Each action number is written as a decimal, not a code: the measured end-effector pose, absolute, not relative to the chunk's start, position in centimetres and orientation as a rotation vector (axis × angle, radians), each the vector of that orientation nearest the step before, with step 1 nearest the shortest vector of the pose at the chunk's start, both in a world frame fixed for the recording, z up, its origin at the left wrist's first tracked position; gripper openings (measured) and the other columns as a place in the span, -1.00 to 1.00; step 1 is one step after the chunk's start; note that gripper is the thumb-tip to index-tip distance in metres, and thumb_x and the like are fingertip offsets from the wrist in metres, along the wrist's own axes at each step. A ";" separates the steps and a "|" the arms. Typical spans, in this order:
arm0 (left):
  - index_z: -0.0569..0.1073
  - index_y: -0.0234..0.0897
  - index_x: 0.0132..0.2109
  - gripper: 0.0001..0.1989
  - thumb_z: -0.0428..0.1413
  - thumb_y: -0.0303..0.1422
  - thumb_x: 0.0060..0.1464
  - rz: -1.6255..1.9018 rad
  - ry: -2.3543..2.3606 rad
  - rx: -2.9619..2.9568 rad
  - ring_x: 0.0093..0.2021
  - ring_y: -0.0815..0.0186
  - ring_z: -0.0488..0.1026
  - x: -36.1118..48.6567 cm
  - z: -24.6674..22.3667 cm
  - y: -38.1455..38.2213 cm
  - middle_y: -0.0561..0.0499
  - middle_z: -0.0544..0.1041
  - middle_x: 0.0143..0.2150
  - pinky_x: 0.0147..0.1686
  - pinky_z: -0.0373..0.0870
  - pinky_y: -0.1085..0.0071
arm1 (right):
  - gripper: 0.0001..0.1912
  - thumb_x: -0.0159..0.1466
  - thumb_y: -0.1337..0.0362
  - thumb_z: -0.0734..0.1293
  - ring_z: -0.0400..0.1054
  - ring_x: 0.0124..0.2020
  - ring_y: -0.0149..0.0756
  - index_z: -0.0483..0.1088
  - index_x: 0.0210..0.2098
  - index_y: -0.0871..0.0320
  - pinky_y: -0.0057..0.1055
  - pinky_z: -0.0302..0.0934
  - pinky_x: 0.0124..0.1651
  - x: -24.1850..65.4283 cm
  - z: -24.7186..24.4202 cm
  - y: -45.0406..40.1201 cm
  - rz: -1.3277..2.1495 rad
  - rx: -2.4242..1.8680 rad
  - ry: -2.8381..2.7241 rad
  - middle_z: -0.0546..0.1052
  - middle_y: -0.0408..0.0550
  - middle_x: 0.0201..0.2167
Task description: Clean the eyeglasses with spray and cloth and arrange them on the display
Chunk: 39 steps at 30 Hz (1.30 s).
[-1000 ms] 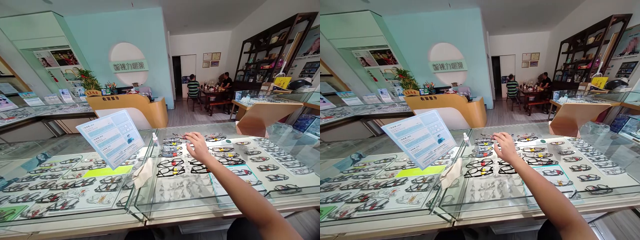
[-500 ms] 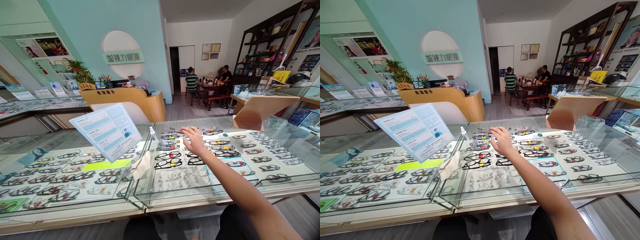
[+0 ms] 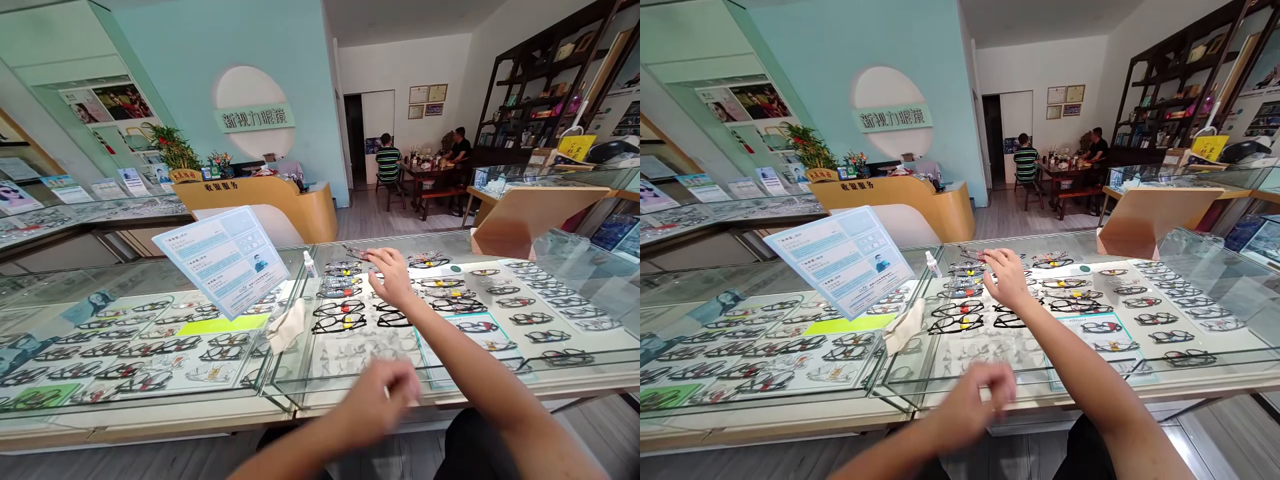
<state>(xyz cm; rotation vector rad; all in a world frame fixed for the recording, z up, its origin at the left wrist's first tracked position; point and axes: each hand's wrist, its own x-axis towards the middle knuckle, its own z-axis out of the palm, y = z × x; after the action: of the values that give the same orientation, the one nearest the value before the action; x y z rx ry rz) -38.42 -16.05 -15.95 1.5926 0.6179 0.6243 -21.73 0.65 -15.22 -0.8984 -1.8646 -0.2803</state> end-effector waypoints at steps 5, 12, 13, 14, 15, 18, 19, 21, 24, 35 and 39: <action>0.40 -0.27 -0.36 -0.75 0.19 -0.32 0.30 0.887 0.805 0.951 -0.62 0.53 -0.06 -40.0 -8.8 -1.6 0.19 0.14 -0.54 -0.65 -0.15 0.61 | -0.54 0.42 0.31 0.33 0.34 0.25 0.11 0.48 0.29 0.14 0.10 0.28 0.33 -21.1 -14.6 0.4 -0.377 -0.861 -1.826 0.58 0.09 0.30; 0.46 -0.37 -0.25 -0.77 0.08 -0.34 0.41 0.671 0.601 0.694 -0.60 0.53 0.13 -41.2 -11.1 2.7 0.13 0.20 -0.46 -0.71 -0.07 0.70 | -0.40 0.43 0.35 0.31 0.35 0.30 0.09 0.35 0.45 0.08 0.08 0.27 0.31 -21.1 -14.7 0.1 -0.482 -0.783 -2.006 0.53 -0.02 0.39; 0.45 -0.37 -0.25 -0.79 0.10 -0.38 0.40 0.678 0.547 0.636 -0.59 0.53 0.16 -41.4 -11.6 2.6 0.13 0.21 -0.46 -0.70 -0.03 0.71 | -0.40 0.44 0.37 0.30 0.35 0.30 0.08 0.34 0.46 0.08 0.07 0.28 0.29 -21.2 -14.8 0.0 -0.493 -0.778 -2.019 0.52 -0.02 0.39; 0.44 -0.36 -0.25 -0.82 0.11 -0.42 0.39 0.690 0.506 0.589 -0.58 0.54 0.18 -41.6 -12.0 2.6 0.13 0.22 -0.45 -0.69 0.00 0.72 | -0.39 0.44 0.37 0.29 0.35 0.30 0.08 0.34 0.46 0.08 0.06 0.28 0.27 -21.3 -14.9 0.0 -0.504 -0.769 -2.024 0.52 -0.03 0.40; 0.43 -0.36 -0.25 -0.85 0.13 -0.45 0.37 0.699 0.485 0.560 -0.57 0.54 0.21 -41.7 -12.3 2.5 0.13 0.23 -0.44 -0.67 0.04 0.72 | -0.40 0.45 0.38 0.28 0.35 0.31 0.08 0.33 0.46 0.09 0.05 0.29 0.26 -21.4 -15.0 -0.1 -0.517 -0.757 -2.024 0.52 -0.02 0.40; 0.42 -0.33 -0.23 -0.88 0.22 -0.48 0.31 0.685 0.470 0.550 -0.54 0.53 0.25 -42.0 -12.5 2.7 0.12 0.28 -0.41 -0.64 0.13 0.69 | -0.42 0.47 0.36 0.26 0.34 0.35 0.09 0.34 0.46 0.09 0.06 0.27 0.28 -21.4 -15.1 -0.2 -0.528 -0.745 -2.011 0.51 -0.01 0.41; 0.42 -0.33 -0.23 -0.87 0.24 -0.47 0.29 0.683 0.467 0.558 -0.53 0.53 0.25 -42.0 -12.5 2.8 0.12 0.30 -0.41 -0.63 0.14 0.69 | -0.42 0.47 0.35 0.25 0.33 0.37 0.09 0.35 0.46 0.08 0.08 0.26 0.30 -21.3 -15.1 -0.3 -0.515 -0.762 -2.015 0.50 -0.02 0.42; 0.42 -0.33 -0.23 -0.84 0.27 -0.46 0.26 0.683 0.456 0.571 -0.52 0.53 0.26 -42.0 -12.6 2.9 0.12 0.32 -0.40 -0.62 0.13 0.69 | -0.42 0.48 0.33 0.23 0.30 0.41 0.11 0.36 0.47 0.02 0.12 0.23 0.35 -21.3 -15.1 -0.4 -0.456 -0.814 -2.045 0.48 -0.06 0.43; 0.41 -0.34 -0.27 -0.80 0.30 -0.43 0.22 0.687 0.468 0.605 -0.52 0.54 0.26 -42.0 -12.8 3.2 0.11 0.32 -0.40 -0.60 0.13 0.70 | -0.41 0.47 0.30 0.22 0.27 0.45 0.15 0.38 0.46 -0.03 0.18 0.20 0.39 -21.2 -15.0 -0.4 -0.316 -0.871 -2.097 0.47 -0.08 0.44; 0.50 -0.32 -0.25 -0.57 0.48 -0.13 -0.07 0.926 0.543 1.034 -0.50 0.48 0.23 -41.9 -13.3 3.6 0.14 0.34 -0.45 -0.54 0.19 0.55 | -0.66 0.50 0.11 0.24 0.40 0.25 0.09 0.60 0.07 0.00 0.14 0.27 0.33 -22.5 -15.1 -0.3 0.168 -0.903 -1.709 0.58 0.12 0.21; 0.51 -0.32 -0.27 -0.60 0.42 -0.10 0.00 0.967 0.684 1.292 -0.52 0.47 0.26 -41.5 -13.7 4.0 0.12 0.38 -0.48 -0.50 0.18 0.50 | -0.65 0.39 -0.10 0.38 0.47 -0.14 -0.11 0.58 -0.22 0.05 -0.13 0.37 0.02 -22.9 -15.6 1.1 0.923 -0.880 -1.415 0.60 -0.02 -0.22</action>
<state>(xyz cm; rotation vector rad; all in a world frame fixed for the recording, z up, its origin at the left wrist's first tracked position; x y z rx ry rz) -41.46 3.98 -13.70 1.2925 0.6844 0.9674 -22.94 1.12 -15.59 -0.8798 -1.4150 0.9233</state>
